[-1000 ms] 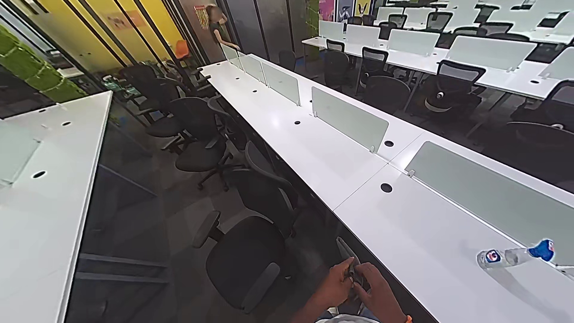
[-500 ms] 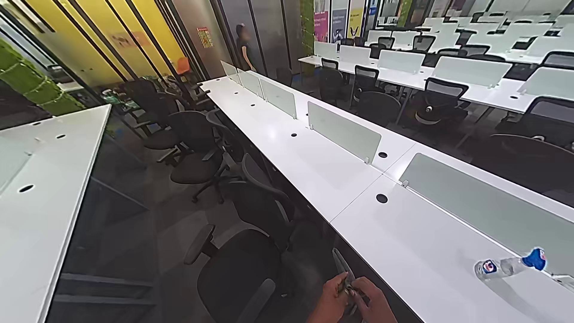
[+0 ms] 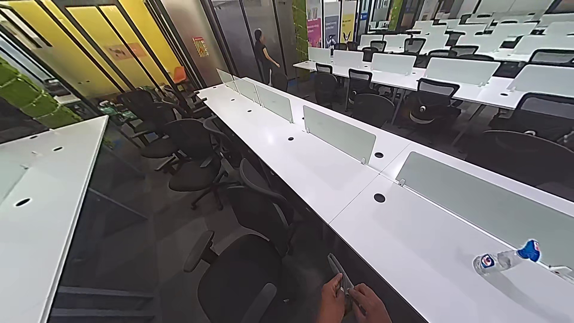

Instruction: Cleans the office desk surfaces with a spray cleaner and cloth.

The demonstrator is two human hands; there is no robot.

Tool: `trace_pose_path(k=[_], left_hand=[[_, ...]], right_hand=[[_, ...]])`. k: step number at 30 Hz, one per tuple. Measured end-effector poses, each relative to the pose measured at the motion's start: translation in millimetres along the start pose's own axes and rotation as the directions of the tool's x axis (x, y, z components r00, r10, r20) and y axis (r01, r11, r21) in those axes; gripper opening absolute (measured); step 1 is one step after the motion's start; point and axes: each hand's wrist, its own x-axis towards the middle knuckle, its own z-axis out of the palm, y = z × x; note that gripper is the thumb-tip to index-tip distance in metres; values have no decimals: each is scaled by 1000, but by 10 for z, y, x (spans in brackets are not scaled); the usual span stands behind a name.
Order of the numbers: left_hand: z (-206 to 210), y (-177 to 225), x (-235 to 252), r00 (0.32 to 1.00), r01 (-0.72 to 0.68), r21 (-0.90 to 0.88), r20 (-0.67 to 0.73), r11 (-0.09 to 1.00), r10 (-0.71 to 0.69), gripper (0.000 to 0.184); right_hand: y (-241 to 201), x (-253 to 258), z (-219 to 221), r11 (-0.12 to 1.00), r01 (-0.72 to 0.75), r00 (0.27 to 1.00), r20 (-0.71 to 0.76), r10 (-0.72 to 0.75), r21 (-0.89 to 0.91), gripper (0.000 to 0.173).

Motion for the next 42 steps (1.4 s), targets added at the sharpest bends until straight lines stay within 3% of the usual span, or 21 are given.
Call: trace_pose_path(k=[9,12,15,17,20,22,25,28,34,37,42], left_hand=[[13,4,-42,991,-96,28,92,995,94,45],[6,17,-27,993,-101,28,66,994,99,44],[-83,-17,-13,989,-133,145,87,980,121,39],[-143,-22,-21,981,-164,283,145,945,126,38],[-170,-30,-66,956,-275,439,215,855,197,38],[-179,-73,-63,919,-387,473,266,792,290,37],[-200,-105,-44,867,-492,458,338,740,366,36],[-246,-157,-29,844,-524,440,385,729,374,35],[-260,-251,13,840,-510,415,427,753,334,36],[-218,-229,64,870,-457,468,413,756,271,41],[-3,-365,410,900,-420,712,406,563,157,33]], right_hand=[[-100,21,-23,999,-3,998,-56,1,-44,18],[-124,36,-73,999,35,999,29,-35,10,21],[-76,60,-212,996,2,977,212,-21,88,27],[66,62,-228,998,0,992,125,-7,58,27],[291,115,-246,998,22,999,38,-20,-55,51],[412,148,-266,991,24,988,154,-3,-135,60],[519,141,-295,985,-2,954,296,54,-173,43],[620,47,-319,992,-36,962,266,67,-122,22],[840,-161,-339,976,-110,940,299,164,-188,24],[935,-311,-417,968,-222,933,263,245,-117,23],[1151,-608,-619,926,-360,933,26,359,111,24]])
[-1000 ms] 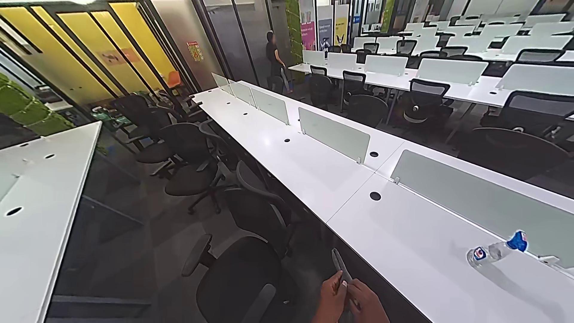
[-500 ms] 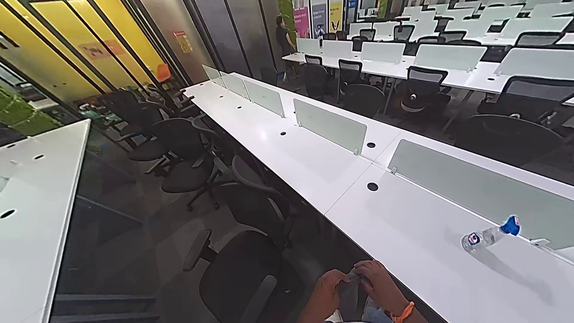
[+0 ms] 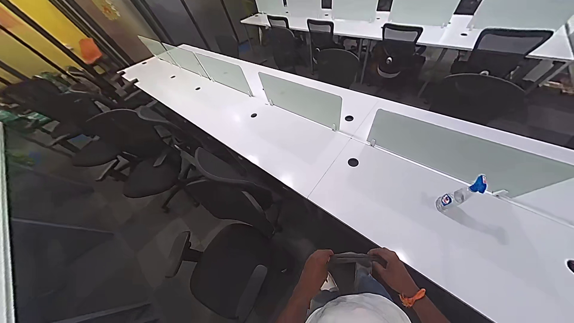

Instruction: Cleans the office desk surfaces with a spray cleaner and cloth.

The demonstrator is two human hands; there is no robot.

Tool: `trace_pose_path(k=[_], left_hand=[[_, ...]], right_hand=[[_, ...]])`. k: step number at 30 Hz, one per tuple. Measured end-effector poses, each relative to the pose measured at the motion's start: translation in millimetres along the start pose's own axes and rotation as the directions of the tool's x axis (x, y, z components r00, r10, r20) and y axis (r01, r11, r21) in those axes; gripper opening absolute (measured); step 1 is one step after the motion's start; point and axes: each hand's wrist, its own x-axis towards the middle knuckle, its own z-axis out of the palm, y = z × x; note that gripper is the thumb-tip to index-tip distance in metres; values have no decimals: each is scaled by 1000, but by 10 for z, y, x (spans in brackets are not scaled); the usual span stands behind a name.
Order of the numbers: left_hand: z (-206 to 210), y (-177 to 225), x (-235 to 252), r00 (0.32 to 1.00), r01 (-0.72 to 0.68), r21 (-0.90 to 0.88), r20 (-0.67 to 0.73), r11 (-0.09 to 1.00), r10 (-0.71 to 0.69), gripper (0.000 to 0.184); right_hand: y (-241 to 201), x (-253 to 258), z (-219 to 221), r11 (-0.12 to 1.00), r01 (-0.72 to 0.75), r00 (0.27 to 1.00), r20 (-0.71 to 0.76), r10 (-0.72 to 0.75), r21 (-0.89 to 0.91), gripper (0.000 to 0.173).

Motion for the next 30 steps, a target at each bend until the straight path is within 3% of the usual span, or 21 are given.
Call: trace_pose_path(k=[5,9,14,17,23,27,30], left_hand=[[270,204,627,996,-79,95,35,992,76,27],[321,555,1032,991,-81,6,106,997,80,27],[438,744,1374,967,-250,-124,18,960,254,22],[510,871,1581,958,-281,-129,19,951,286,22],[686,1201,2014,975,-197,-125,83,972,208,21],[791,1553,2348,982,-157,-10,109,988,157,28],[912,1808,2625,970,-240,57,53,969,237,25]], right_hand=[[309,-111,-267,992,-23,981,-187,47,125,24],[426,-143,-555,965,-117,942,-282,183,235,31],[663,-76,-877,921,-67,895,-385,225,383,20],[841,3,-1090,935,-46,903,-385,190,353,17],[1266,191,-1481,963,-84,919,-354,175,257,37],[1537,279,-1800,988,-63,918,-379,113,140,24],[1625,263,-2058,997,14,895,-446,19,72,21]])
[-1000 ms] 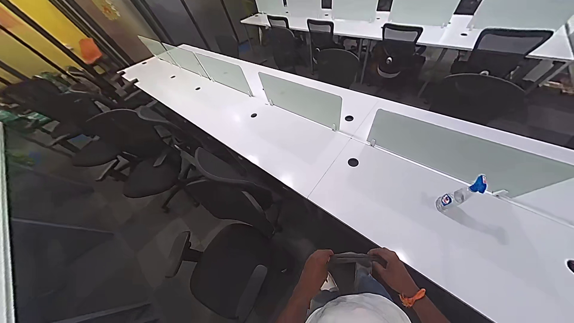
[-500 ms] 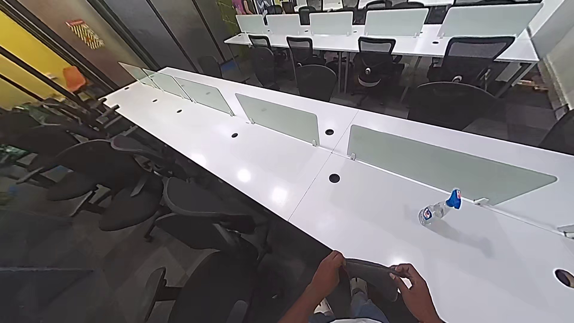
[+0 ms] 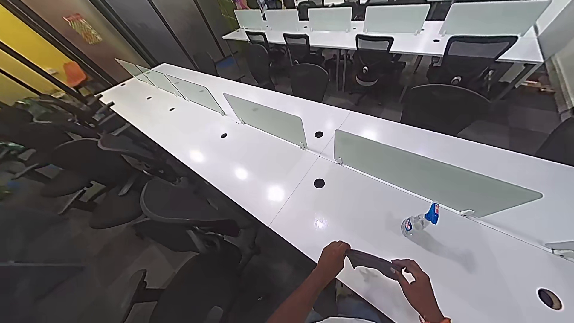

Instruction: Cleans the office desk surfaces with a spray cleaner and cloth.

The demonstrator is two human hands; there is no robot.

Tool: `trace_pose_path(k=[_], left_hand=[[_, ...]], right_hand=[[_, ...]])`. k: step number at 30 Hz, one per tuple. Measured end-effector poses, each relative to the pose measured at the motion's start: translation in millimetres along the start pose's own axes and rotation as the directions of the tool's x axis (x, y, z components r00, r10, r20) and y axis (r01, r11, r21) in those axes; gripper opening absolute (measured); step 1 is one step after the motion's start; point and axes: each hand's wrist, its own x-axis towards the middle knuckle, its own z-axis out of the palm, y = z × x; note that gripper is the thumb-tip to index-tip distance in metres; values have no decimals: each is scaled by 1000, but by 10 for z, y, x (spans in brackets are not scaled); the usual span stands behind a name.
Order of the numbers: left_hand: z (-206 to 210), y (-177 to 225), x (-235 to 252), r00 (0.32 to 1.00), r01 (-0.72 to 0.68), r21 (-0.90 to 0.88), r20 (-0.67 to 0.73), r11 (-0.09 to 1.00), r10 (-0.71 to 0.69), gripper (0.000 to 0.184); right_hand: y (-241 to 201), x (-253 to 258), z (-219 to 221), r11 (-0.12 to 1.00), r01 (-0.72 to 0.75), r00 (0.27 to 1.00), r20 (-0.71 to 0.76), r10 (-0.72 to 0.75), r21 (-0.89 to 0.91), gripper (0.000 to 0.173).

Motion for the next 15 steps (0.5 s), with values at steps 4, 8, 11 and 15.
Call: trace_pose_path(k=[4,8,11,15], left_hand=[[14,251,224,939,-228,-36,-272,973,210,18],[179,-37,221,892,-266,-67,-395,962,220,17],[564,-630,76,971,-2,-4,-238,1000,1,24],[1169,-1475,-300,921,285,10,-280,959,-271,29]], right_hand=[[-215,-100,-289,953,299,952,-45,-302,-53,13],[-264,-412,82,930,348,936,91,-339,-120,14],[101,-651,612,953,248,863,487,-137,-171,34],[774,-679,1274,926,265,837,540,-83,-269,43]])
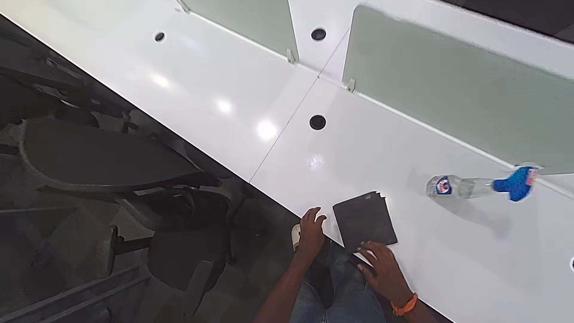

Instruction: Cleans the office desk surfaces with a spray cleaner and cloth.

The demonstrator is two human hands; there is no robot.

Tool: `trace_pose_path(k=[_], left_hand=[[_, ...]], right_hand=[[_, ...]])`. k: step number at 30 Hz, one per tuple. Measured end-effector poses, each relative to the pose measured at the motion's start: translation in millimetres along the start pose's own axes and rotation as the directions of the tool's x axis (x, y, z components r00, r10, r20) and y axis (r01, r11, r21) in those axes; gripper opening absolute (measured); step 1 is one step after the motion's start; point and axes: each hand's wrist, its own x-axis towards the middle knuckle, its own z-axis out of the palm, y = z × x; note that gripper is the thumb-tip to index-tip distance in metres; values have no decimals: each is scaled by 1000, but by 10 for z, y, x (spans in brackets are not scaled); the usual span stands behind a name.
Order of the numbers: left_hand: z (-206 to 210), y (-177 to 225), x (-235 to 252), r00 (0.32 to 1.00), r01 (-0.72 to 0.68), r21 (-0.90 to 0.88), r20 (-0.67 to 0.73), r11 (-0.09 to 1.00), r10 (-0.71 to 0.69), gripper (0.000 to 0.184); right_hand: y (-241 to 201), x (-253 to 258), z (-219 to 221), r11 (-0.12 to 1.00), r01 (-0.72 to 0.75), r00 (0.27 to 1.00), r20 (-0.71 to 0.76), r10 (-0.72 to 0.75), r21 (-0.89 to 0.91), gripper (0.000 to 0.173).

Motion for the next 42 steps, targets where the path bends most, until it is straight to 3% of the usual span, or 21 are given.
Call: trace_pose_path(k=[5,9,15,19,26,30,35,42], left_hand=[[203,-625,-403,967,93,-12,-238,996,-93,26],[141,-994,-624,952,148,-41,-265,988,-154,27],[-109,-1521,-753,924,217,-103,-298,971,-239,26],[-360,-1739,-744,903,252,-146,-319,957,-287,28],[-747,-1948,-804,864,297,-135,-382,945,-327,31],[-1009,-1999,-931,847,328,-87,-414,941,-334,32],[-1048,-1974,-974,831,362,-66,-430,930,-354,33],[-743,-1976,-480,918,284,108,-318,953,-237,41]], right_hand=[[717,608,381,966,68,998,29,-63,-249,71],[957,850,553,920,224,957,250,-146,-321,83],[415,919,843,887,292,931,319,-178,-358,80],[-181,1268,1245,890,273,943,283,-173,-364,62],[-1495,2973,2032,919,249,939,309,-152,-304,71],[-2038,3933,2430,878,407,899,283,-335,-251,67],[-2045,4188,2469,880,449,867,312,-388,-152,67],[-1314,3649,2019,976,173,974,170,-150,-132,55]])
